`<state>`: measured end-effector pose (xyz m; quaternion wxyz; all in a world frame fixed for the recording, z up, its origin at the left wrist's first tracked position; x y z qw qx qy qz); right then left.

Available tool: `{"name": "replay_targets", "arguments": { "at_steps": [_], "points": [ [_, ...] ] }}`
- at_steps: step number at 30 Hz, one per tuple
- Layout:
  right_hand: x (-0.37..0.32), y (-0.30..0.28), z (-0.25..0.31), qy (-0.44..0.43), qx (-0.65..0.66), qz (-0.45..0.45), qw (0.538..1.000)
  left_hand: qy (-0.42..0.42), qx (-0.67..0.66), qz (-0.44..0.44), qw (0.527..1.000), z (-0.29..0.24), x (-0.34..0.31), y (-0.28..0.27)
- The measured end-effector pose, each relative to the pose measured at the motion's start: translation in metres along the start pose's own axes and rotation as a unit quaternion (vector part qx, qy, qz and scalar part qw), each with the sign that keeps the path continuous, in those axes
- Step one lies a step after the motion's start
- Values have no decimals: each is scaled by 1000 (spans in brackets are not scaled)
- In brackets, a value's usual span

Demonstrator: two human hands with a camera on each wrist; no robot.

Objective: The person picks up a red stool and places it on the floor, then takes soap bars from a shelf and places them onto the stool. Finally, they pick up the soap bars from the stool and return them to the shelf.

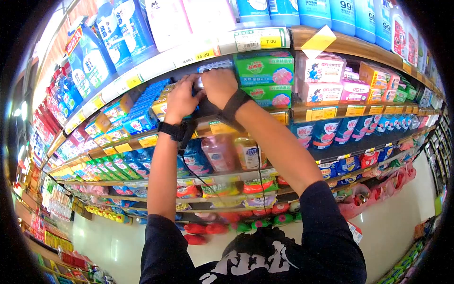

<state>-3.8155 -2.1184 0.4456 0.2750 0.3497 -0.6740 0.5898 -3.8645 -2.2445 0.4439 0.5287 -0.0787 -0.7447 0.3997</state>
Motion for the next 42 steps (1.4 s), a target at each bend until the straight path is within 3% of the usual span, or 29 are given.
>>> {"name": "replay_targets", "arguments": {
  "at_steps": [7, 10, 13, 17, 22, 25, 30, 32, 33, 36, 37, 42],
  "points": [
    [-6, -42, 2, -3, 10, -55, 998, -1, -163, -57, 985, -9, 0, -17],
    [-11, -57, 4, -11, 70, -111, 991, 54, -247, -81, 964, -14, -5, -31],
    [-23, -83, 6, -8, 126, -140, 982, 74, -238, -89, 964, -19, -14, -44],
    [-39, -111, 9, 7, 147, -135, 980, 32, -331, -52, 942, -30, -29, -55],
    [-65, -129, 9, 18, 168, -138, 976, 66, -305, -75, 947, -54, -52, -64],
    [-85, -160, 12, -10, 108, -238, 965, 28, -367, -77, 927, -70, -74, -75],
    [-132, -177, 15, 73, 247, -130, 958, 26, -389, -77, 918, -98, -111, -104],
    [-152, -191, 26, 102, 355, -52, 928, 33, -383, -65, 921, -117, -128, -119],
    [-163, -192, 28, 112, 378, -45, 918, -46, -463, -32, 884, -127, -144, -123],
    [-201, -222, 50, 173, 471, 19, 865, -54, -488, -46, 870, -146, -176, -134],
    [-216, -230, 55, 194, 462, 29, 865, -30, -477, -71, 876, -157, -185, -139],
    [-278, -270, 81, 240, 591, 26, 770, -50, -568, -70, 818, -218, -234, -161]
  ]
}}
Point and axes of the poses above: each hand's wrist, its own x-axis towards the middle knuckle, its own y-axis out of the palm, z = x × y, the point moved 3 cm from there along x, towards the middle knuckle, and after that the axes turned 6 degrees about -x, right-handed, at the moved point
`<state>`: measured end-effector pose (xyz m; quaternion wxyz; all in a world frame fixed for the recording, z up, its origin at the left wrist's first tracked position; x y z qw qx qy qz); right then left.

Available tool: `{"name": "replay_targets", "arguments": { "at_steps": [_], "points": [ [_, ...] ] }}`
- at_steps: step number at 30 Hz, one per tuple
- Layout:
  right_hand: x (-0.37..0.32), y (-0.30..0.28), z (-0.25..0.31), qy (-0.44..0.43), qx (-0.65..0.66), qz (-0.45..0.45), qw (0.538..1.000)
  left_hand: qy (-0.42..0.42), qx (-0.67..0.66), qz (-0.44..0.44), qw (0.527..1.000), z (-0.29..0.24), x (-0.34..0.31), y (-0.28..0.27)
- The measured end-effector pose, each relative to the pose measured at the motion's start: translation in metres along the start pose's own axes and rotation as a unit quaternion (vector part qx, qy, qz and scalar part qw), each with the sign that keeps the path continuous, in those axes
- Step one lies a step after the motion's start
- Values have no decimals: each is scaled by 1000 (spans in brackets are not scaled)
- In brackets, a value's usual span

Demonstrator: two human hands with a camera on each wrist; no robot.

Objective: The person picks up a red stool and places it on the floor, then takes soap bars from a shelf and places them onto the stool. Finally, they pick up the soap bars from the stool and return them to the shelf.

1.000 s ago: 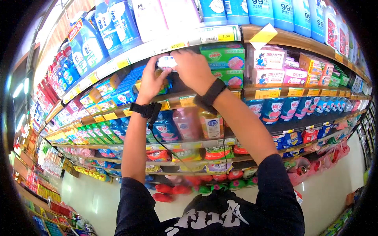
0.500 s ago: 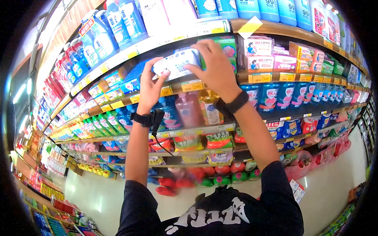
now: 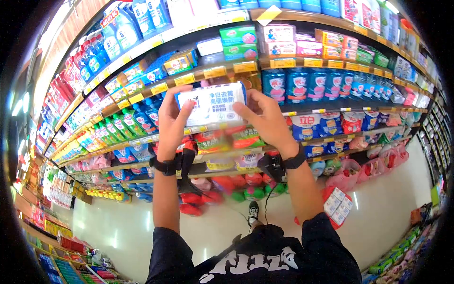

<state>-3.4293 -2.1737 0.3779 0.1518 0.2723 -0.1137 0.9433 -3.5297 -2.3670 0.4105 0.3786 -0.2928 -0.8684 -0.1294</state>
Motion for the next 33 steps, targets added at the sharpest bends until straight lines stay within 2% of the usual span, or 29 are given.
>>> {"name": "replay_targets", "arguments": {
  "at_steps": [2, 6, 7, 10, 11, 12, 14, 17, 20, 24, 28, 29, 32, 33],
  "points": [
    [-28, -4, 14, 8, 35, 10, 999, -62, 24, 9, 998, -6, -23, 3],
    [-71, -3, 35, 28, 103, 19, 994, -61, -30, -7, 998, -38, -56, 31],
    [-80, -9, 37, 18, 50, 12, 999, -58, -24, -9, 998, -49, -61, 36],
    [-110, -11, 50, 33, 26, -17, 999, -56, -16, 3, 998, -78, -76, 46],
    [-117, -9, 44, 17, 56, -45, 997, -68, -5, 10, 998, -85, -84, 50],
    [-126, -5, 45, 25, 125, -61, 990, -82, 7, 16, 996, -89, -90, 53],
    [-138, -3, 45, 51, 177, -130, 974, -71, 23, 44, 996, -88, -100, 54],
    [-145, -16, 37, 13, 127, -95, 987, -86, -28, 29, 995, -91, -107, 68],
    [-150, -28, 36, 38, 90, -119, 988, -92, -40, 28, 995, -83, -108, 74],
    [-164, -54, 29, 29, 14, -164, 986, -102, -40, 91, 990, -49, -108, 89],
    [-187, -92, 21, 54, 21, -222, 973, -136, -171, 156, 963, -16, -106, 128],
    [-193, -103, 23, 63, 19, -225, 972, -145, -238, 144, 950, -7, -107, 143],
    [-215, -143, 11, 82, 15, -231, 969, -217, -287, 172, 917, 20, -109, 183],
    [-223, -153, 10, 108, 19, -237, 965, -267, -295, 162, 903, 28, -113, 198]
  ]
}}
Point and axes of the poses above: each hand's wrist, its own x-axis towards the middle knuckle, its own y-axis out of the palm, z = x × y, the point moved 3 cm from there along x, towards the middle knuckle, and after that the axes turned 6 degrees about -x, right-handed, at the moved point
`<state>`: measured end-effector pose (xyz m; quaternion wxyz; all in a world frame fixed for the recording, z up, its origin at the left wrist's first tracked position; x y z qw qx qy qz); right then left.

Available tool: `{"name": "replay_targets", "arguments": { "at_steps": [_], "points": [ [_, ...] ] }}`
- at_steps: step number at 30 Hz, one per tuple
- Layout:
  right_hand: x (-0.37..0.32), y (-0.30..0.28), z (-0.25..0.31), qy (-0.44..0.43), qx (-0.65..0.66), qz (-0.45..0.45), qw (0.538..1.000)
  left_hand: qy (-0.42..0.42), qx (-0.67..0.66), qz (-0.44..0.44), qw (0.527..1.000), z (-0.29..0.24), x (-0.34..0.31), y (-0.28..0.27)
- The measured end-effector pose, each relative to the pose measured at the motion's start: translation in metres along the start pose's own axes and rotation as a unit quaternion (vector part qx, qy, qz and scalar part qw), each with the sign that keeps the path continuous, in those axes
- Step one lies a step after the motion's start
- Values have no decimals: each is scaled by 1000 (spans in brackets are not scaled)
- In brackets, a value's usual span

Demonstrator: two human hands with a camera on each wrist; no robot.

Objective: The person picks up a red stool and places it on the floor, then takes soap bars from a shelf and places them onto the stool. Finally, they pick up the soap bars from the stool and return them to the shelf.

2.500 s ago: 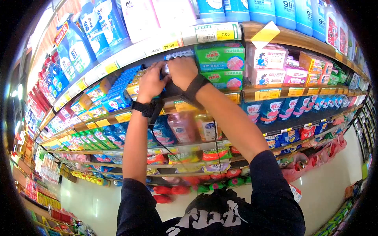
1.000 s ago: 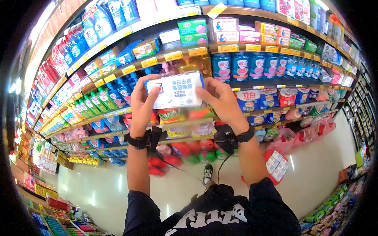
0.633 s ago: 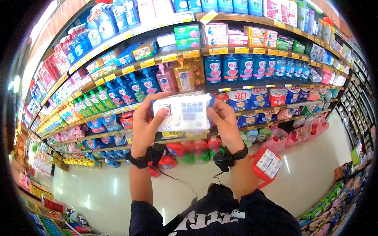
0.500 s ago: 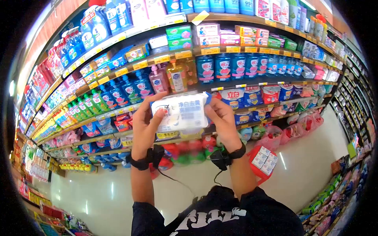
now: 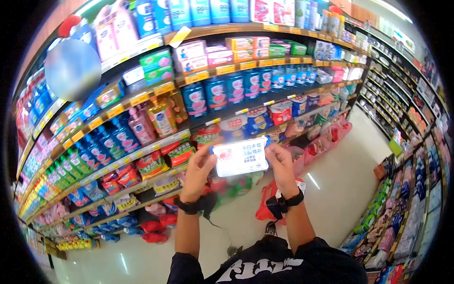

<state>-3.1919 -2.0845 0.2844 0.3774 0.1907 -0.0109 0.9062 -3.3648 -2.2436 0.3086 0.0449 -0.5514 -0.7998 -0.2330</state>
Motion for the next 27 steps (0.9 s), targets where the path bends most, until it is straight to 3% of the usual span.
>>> {"name": "replay_targets", "arguments": {
  "at_steps": [3, 5, 9, 10, 12, 19, 20, 23, 26, 27],
  "points": [
    [-1, -44, -21, 30, -48, 10, 998, -33, -193, -13, 981, 70, 23, 25],
    [-6, -72, -36, 116, -88, -3, 989, -126, -364, -67, 920, 120, 25, 47],
    [-21, -126, -62, 192, -117, 19, 974, -168, -462, -126, 862, 204, 36, 82],
    [-28, -146, -84, 203, -126, 22, 971, -168, -409, -104, 891, 234, 33, 84],
    [-40, -175, -101, 226, -106, 33, 968, -267, -512, -110, 809, 260, 35, 95],
    [-85, -261, -173, 349, -58, -13, 935, -412, -404, -188, 795, 402, 44, 108],
    [-89, -270, -180, 334, -52, -29, 941, -436, -392, -211, 782, 415, 45, 114],
    [-103, -303, -210, 325, -66, -67, 941, -485, -358, -170, 780, 474, 42, 120],
    [-129, -348, -264, 370, -137, -68, 917, -477, -214, -89, 848, 536, 28, 127],
    [-139, -362, -283, 381, -143, -70, 911, -544, -268, -138, 783, 561, 24, 125]
  ]
}}
Point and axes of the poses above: each hand's wrist, its own x-axis towards the middle knuckle, its own y-axis out of the palm, z = x × y, the point moved 3 cm from there along x, towards the middle knuckle, and after that the axes turned 6 degrees about -x, right-handed, at the moved point
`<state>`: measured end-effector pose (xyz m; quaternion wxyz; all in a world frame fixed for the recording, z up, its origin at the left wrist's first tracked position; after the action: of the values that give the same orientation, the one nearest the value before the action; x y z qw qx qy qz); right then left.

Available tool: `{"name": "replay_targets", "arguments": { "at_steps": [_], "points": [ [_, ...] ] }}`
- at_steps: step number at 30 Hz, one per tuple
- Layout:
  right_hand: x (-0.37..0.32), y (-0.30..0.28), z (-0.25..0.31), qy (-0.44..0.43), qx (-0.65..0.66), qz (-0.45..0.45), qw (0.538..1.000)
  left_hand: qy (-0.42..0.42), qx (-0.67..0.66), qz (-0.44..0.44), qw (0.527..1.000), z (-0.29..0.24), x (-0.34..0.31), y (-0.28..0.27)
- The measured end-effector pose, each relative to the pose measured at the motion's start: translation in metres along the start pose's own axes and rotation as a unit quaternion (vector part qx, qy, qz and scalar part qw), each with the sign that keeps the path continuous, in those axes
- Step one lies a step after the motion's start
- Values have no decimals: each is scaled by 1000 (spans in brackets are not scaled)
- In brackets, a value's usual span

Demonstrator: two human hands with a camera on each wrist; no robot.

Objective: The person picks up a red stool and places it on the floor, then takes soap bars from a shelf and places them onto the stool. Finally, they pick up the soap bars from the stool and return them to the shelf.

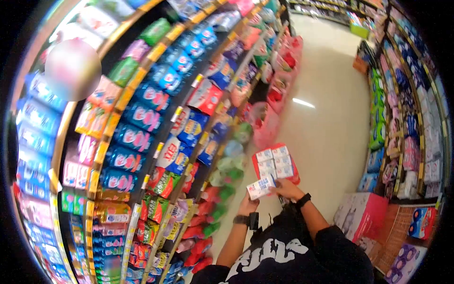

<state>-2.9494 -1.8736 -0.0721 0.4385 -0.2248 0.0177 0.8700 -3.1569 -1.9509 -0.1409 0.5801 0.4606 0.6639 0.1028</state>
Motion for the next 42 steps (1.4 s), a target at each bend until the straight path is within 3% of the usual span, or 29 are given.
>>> {"name": "replay_targets", "arguments": {
  "at_steps": [2, 4, 5, 9, 11, 14, 18, 23, 24, 26, 29, 32, 34, 35, 36, 38, 39, 40, 42],
  "points": [
    [5, -17, -19, 16, 19, -16, 1000, -19, 63, -25, 998, 15, 24, -4],
    [18, -29, -49, 55, 37, 12, 998, 85, 246, -1, 965, 32, 44, -13],
    [18, -34, -56, 58, 64, 22, 996, -15, 160, -83, 984, 31, 48, -7],
    [43, -26, -151, 130, 30, 88, 987, -46, 314, -176, 932, 46, 73, -26],
    [54, -27, -163, 150, 16, 115, 982, -82, 350, -208, 910, 50, 90, -47],
    [69, -32, -174, 130, -87, 66, 986, -109, 320, -231, 913, 54, 102, -60],
    [95, -31, -194, 132, -55, 83, 986, -97, 305, -264, 910, 50, 117, -53],
    [131, -18, -248, 119, -88, 66, 987, -87, 280, -231, 928, 44, 156, -70],
    [140, -10, -266, 132, -142, 64, 979, -88, 349, -218, 907, 40, 164, -72],
    [158, -31, -234, 77, -121, 62, 988, -76, 434, -167, 882, 36, 187, -76],
    [183, -33, -248, 105, -70, -20, 992, -51, 519, -94, 848, 28, 229, -81],
    [210, -47, -248, 202, -77, -54, 975, -37, 481, -163, 861, 18, 267, -73],
    [223, -62, -227, 168, -32, -126, 977, -16, 466, -203, 861, 10, 293, -64],
    [231, -67, -221, 149, -9, -164, 975, 15, 500, -181, 847, 9, 312, -83],
    [239, -66, -226, 141, -13, -185, 972, -3, 497, -168, 851, -2, 317, -51],
    [255, -64, -232, 121, -19, -229, 966, -41, 437, -211, 873, -10, 335, -42],
    [260, -63, -233, 149, 41, -230, 961, 2, 453, -186, 872, -13, 347, -42],
    [266, -62, -234, 143, 13, -233, 962, 46, 467, -161, 868, -12, 357, -52],
    [277, -61, -240, 128, -42, -237, 962, 21, 454, -170, 874, -23, 356, -21]
  ]
}}
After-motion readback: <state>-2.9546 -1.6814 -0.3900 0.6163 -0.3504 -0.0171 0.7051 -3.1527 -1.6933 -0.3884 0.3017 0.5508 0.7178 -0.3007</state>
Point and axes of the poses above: each hand's wrist, its own x-axis towards the middle knuckle, its own y-axis out of the palm, z = x × y, the point moved 3 cm from there along x, towards the middle knuckle, and after that the axes turned 6 degrees about -x, right-handed, at the moved point
